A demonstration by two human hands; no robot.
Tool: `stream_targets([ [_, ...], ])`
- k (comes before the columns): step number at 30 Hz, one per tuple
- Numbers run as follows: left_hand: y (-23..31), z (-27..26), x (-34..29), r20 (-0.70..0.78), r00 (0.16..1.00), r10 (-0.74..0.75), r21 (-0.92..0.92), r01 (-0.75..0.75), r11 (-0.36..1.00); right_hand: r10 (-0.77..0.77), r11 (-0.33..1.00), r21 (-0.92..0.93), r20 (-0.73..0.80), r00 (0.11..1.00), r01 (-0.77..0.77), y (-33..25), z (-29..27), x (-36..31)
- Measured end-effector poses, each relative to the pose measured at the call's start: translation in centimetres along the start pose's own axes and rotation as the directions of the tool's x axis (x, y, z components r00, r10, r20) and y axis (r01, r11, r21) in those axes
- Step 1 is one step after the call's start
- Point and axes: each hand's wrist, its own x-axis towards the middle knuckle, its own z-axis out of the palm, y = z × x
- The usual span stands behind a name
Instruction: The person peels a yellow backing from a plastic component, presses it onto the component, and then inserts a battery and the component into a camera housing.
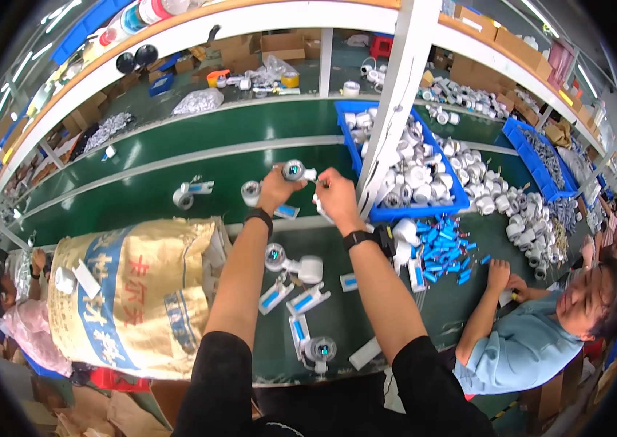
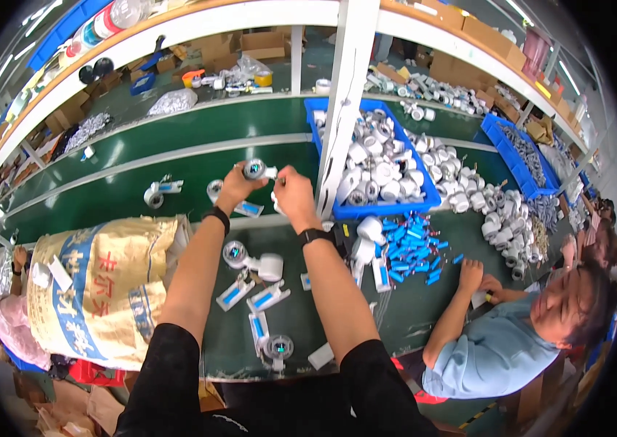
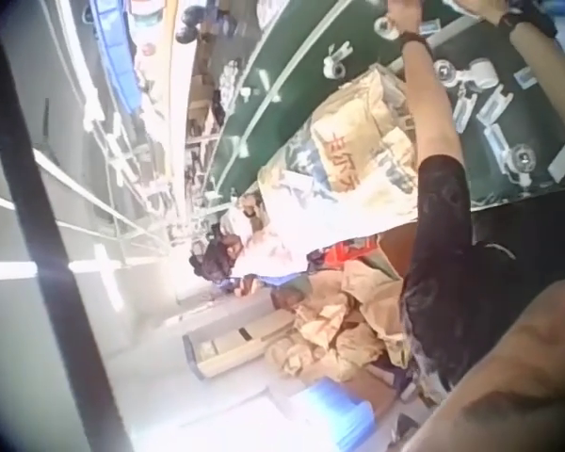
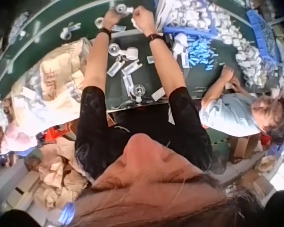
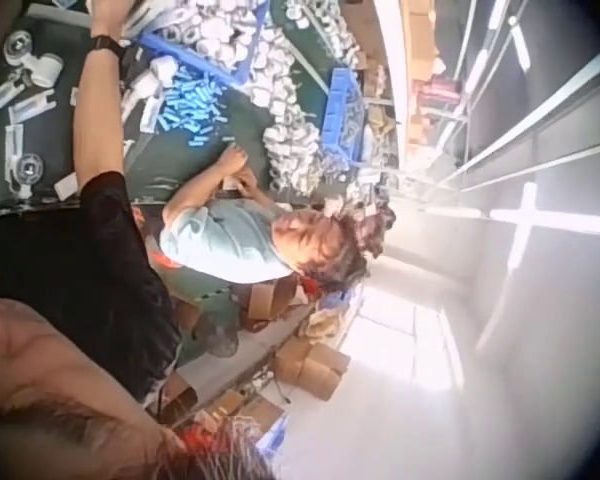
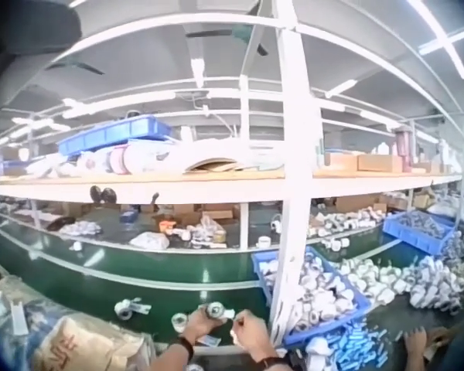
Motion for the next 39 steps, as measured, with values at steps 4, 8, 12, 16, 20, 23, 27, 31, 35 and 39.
stream_targets([
  [4, -4.5, 2.7, 3.1, -0.008, 0.999, 0.036, 0.043, -0.036, 0.998, 0.182, 0.982, 0.047, -0.009, 0.983, -0.181, 2.9, 4.0, 1.2],
  [8, -6.4, 2.8, 3.7, 0.073, 0.997, 0.029, 0.11, -0.037, 0.993, 0.187, 0.979, -0.074, -0.04, 0.982, -0.189, 4.1, 5.3, 1.7],
  [12, -4.1, 0.1, 0.4, 0.076, 0.996, 0.041, 0.162, -0.053, 0.985, 0.177, 0.983, -0.059, 0.013, 0.984, -0.176, 8.5, 5.5, 3.3],
  [16, -0.8, -5.7, -11.6, -0.131, 0.991, -0.035, 0.135, 0.052, 0.989, 0.323, 0.924, 0.144, 0.21, 0.923, -0.356, 5.8, 5.3, 2.9],
  [20, -1.8, -5.0, -21.0, -0.352, 0.936, 0.0, 0.228, 0.085, 0.97, 0.346, 0.9, 0.178, 0.257, 0.902, -0.397, 5.4, 5.3, 2.5],
  [23, -1.3, -3.9, -23.1, -0.287, 0.933, -0.215, 0.097, 0.252, 0.963, 0.378, 0.876, 0.199, 0.281, 0.882, -0.438, 7.1, 5.6, 2.4],
  [27, -1.7, -3.6, -23.3, -0.281, 0.884, -0.373, 0.024, 0.395, 0.919, 0.343, 0.89, 0.205, 0.288, 0.894, -0.408, 6.5, 5.6, 2.1],
  [31, -3.0, -2.4, -20.8, -0.119, 0.959, -0.256, 0.103, 0.269, 0.958, 0.309, 0.912, 0.196, 0.247, 0.918, -0.36, 6.9, 6.2, 2.3],
  [35, -6.5, -3.4, -17.6, -0.183, 0.974, -0.132, 0.141, 0.159, 0.977, 0.19, 0.968, 0.138, 0.155, 0.969, -0.212, 7.3, 7.3, 2.4],
  [39, -5.5, -4.0, -17.7, -0.242, 0.918, -0.315, 0.077, 0.342, 0.937, 0.139, 0.988, 0.053, 0.107, 0.985, -0.145, 8.8, 7.8, 2.5],
])
